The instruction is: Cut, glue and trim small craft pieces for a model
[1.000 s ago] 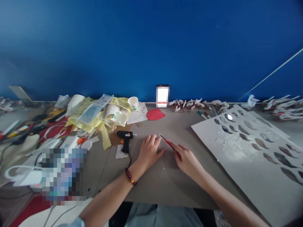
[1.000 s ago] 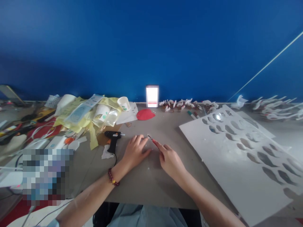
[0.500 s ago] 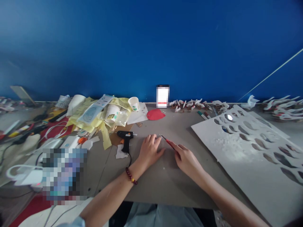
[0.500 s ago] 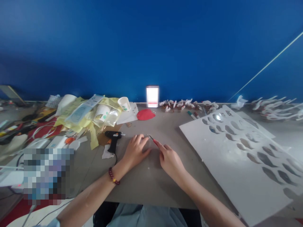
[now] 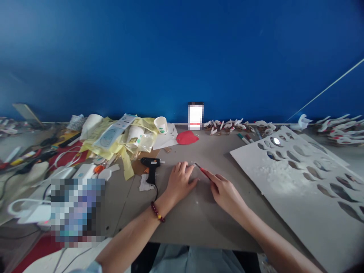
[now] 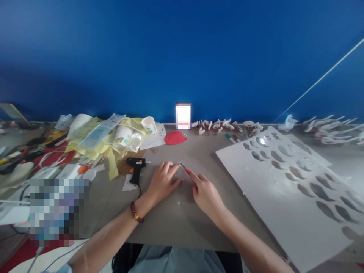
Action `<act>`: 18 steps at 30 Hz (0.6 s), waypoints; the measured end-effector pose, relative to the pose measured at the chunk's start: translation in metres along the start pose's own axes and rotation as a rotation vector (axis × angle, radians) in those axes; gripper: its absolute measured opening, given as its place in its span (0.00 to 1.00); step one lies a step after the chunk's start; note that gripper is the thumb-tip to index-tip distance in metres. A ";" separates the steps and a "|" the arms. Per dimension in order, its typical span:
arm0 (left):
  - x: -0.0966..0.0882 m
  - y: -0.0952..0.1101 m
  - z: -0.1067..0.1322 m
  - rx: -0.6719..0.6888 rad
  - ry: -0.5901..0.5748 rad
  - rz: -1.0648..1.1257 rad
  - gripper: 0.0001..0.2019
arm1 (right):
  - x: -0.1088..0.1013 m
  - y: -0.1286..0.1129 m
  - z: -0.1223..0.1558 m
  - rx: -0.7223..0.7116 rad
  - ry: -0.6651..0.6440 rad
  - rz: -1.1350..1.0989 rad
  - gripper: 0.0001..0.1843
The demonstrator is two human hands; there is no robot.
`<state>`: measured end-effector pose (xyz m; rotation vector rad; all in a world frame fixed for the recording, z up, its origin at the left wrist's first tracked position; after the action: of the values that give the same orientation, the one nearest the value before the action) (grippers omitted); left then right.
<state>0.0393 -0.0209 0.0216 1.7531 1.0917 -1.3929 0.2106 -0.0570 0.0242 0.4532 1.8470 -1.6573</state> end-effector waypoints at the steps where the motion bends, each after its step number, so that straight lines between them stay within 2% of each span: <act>1: 0.000 0.000 0.000 0.002 0.001 0.001 0.20 | 0.000 0.000 0.000 0.000 0.003 0.003 0.32; 11: 0.000 0.000 0.000 0.003 0.011 -0.009 0.19 | 0.002 0.000 0.000 0.024 -0.011 0.047 0.32; 18: -0.002 0.000 0.000 -0.004 0.013 -0.008 0.18 | 0.000 0.001 0.000 0.010 -0.003 0.000 0.32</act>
<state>0.0390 -0.0208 0.0239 1.7592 1.1087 -1.3844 0.2111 -0.0564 0.0234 0.4543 1.8372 -1.6669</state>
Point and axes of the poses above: each hand's wrist, its own z-axis away from the middle knuckle, its own x-axis out of the palm, y = z × x, the point moved 3 cm from there along -z, towards the middle knuckle, and after that the axes turned 14 degrees about -z, right-handed, at the moved point
